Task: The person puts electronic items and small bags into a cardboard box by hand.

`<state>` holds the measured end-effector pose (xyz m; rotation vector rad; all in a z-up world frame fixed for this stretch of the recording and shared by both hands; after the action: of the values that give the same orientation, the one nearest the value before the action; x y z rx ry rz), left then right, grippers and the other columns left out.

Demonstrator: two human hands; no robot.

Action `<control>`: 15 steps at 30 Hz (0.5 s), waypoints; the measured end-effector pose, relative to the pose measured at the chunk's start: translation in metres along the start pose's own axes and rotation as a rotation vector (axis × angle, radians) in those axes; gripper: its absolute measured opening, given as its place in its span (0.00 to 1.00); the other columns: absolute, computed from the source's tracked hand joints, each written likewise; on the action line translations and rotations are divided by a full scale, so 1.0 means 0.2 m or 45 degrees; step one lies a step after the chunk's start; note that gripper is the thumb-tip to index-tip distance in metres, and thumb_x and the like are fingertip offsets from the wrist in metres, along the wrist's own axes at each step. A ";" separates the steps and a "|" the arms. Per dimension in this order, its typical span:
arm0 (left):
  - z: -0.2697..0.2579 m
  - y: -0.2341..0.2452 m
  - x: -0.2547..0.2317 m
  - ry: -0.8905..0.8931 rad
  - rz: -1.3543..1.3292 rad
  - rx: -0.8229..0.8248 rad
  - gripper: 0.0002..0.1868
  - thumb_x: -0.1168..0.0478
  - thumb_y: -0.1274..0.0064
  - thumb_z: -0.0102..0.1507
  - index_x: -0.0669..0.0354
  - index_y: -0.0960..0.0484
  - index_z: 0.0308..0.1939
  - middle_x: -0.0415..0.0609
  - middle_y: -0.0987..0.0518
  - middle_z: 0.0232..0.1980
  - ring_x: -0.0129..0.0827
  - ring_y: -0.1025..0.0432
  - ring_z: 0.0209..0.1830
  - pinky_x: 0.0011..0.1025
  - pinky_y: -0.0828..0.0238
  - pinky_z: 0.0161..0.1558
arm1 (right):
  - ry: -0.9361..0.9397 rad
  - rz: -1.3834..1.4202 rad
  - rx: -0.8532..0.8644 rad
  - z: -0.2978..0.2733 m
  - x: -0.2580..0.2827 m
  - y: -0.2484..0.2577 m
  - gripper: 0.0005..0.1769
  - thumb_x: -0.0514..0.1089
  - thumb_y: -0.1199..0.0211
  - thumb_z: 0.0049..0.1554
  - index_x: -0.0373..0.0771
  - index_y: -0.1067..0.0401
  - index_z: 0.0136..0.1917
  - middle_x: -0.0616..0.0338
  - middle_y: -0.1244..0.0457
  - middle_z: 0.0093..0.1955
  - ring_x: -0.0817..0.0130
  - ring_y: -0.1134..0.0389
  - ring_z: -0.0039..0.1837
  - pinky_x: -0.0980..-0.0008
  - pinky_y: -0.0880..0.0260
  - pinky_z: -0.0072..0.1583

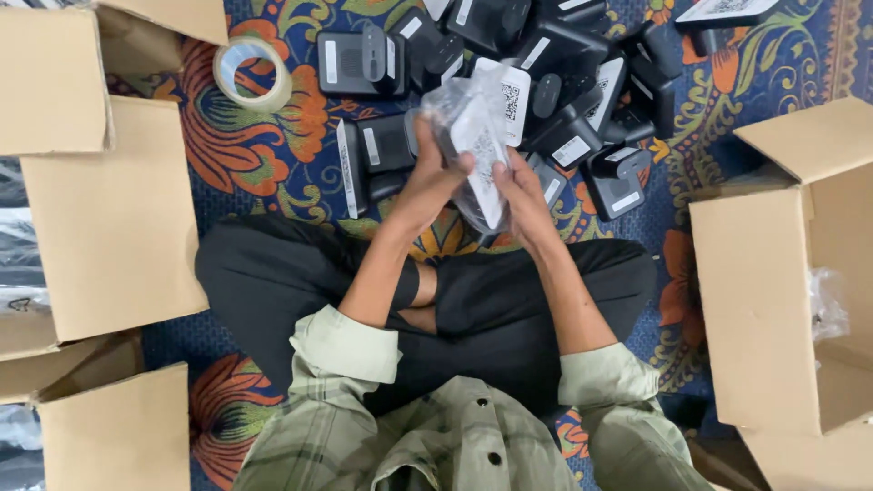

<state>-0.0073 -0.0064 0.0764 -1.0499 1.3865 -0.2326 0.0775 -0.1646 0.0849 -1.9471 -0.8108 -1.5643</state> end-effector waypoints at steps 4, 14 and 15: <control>-0.06 -0.08 -0.01 -0.140 1.585 -0.173 0.51 0.30 0.41 0.65 0.55 0.51 0.75 0.58 0.32 0.72 0.47 0.42 0.78 0.52 0.52 0.74 | -0.310 0.658 -0.121 0.00 -0.14 0.10 0.23 0.50 0.48 0.72 0.32 0.34 0.71 0.52 0.33 0.63 0.68 0.29 0.60 0.68 0.29 0.62; -0.14 -0.23 0.02 -0.922 1.452 0.124 0.38 0.43 0.35 0.62 0.59 0.33 0.66 0.64 0.32 0.72 0.56 0.36 0.73 0.43 0.36 0.73 | -0.001 1.060 -0.117 0.00 -0.16 0.18 0.20 0.52 0.47 0.82 0.35 0.37 0.77 0.54 0.32 0.60 0.68 0.31 0.50 0.76 0.34 0.41; -0.14 -0.22 0.02 -0.917 1.382 0.056 0.35 0.44 0.34 0.60 0.62 0.30 0.58 0.62 0.32 0.68 0.56 0.35 0.69 0.43 0.35 0.69 | -0.041 0.913 -0.179 0.00 -0.05 0.11 0.25 0.53 0.47 0.77 0.40 0.43 0.80 0.56 0.35 0.65 0.69 0.31 0.56 0.76 0.34 0.44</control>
<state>-0.0107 -0.0470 0.1100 -0.1735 1.0815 0.8316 0.0921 -0.1812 0.0756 -2.0393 0.0210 -1.1653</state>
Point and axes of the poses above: each hand's wrist, its own z-axis towards the middle knuckle, its own y-axis out of the back of the hand, x = y × z, the point moved 2 cm from there along z, towards the middle knuckle
